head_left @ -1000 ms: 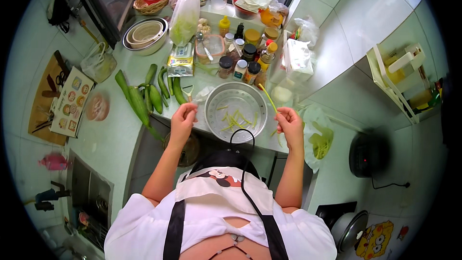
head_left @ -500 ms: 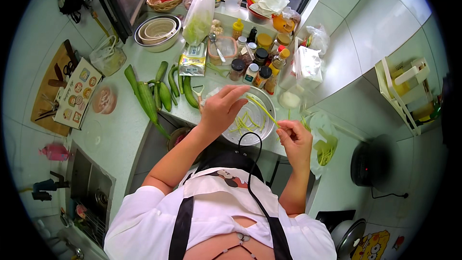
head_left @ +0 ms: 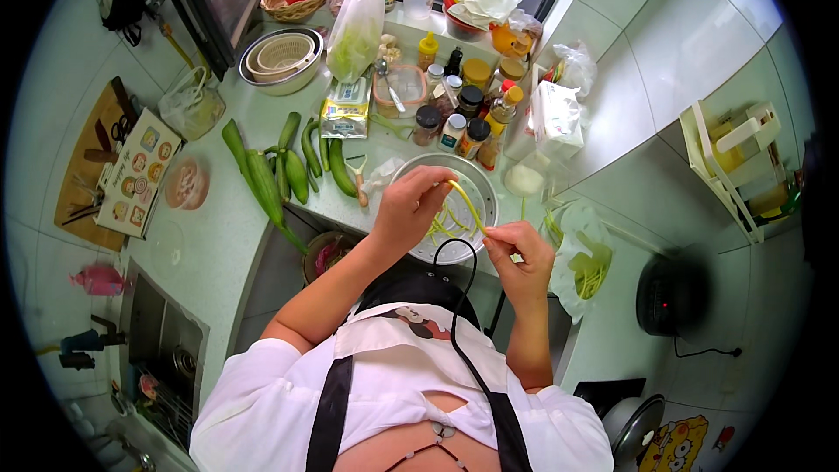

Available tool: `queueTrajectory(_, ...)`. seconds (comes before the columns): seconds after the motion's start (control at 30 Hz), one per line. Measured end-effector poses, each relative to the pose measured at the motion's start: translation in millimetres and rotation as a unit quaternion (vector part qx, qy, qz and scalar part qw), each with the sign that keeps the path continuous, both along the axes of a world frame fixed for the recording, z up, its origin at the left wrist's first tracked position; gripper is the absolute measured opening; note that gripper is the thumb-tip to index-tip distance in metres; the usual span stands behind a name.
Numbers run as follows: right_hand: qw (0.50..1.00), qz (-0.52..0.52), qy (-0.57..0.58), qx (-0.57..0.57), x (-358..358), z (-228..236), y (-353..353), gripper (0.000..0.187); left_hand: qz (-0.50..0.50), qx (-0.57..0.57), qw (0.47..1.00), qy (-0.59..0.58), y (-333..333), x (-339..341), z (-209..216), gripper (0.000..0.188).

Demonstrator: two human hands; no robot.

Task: The person snaps the ends off green beans by hand, placing the trimmed beans into a bowl and the discarded ends into a separate container, and handles more beans from a plastic bag.

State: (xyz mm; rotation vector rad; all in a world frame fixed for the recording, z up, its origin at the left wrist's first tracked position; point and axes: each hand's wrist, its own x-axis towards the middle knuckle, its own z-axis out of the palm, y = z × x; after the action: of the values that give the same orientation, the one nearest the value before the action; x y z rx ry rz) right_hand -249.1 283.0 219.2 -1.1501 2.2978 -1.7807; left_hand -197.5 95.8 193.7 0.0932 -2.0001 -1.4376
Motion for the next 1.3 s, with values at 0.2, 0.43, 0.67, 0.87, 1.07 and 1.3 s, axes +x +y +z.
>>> queueTrajectory(0.2,0.997,-0.015,0.075,-0.001,-7,1,0,0.015,-0.080,0.059,0.995,0.012,3,1,0,0.030)
queueTrajectory(0.43,0.997,-0.039,0.071,0.005,-12,-4,2,0.013,-0.093,-0.006,0.996,0.007,4,2,12,0.037)
queueTrajectory(0.67,0.996,-0.040,0.082,0.004,-14,-1,-2,0.013,-0.077,-0.062,0.995,-0.023,6,1,17,0.028)
queueTrajectory(0.87,0.997,-0.048,0.060,0.016,-11,0,-1,0.012,-0.089,-0.048,0.994,-0.029,10,-1,13,0.013)
queueTrajectory(1.07,0.996,-0.066,0.056,0.034,-10,1,-1,0.010,-0.081,-0.047,0.995,-0.016,11,-4,12,0.009)
queueTrajectory(1.3,0.989,-0.101,0.051,0.093,-10,2,-4,0.010,-0.030,-0.232,0.972,-0.033,17,-5,2,0.016)
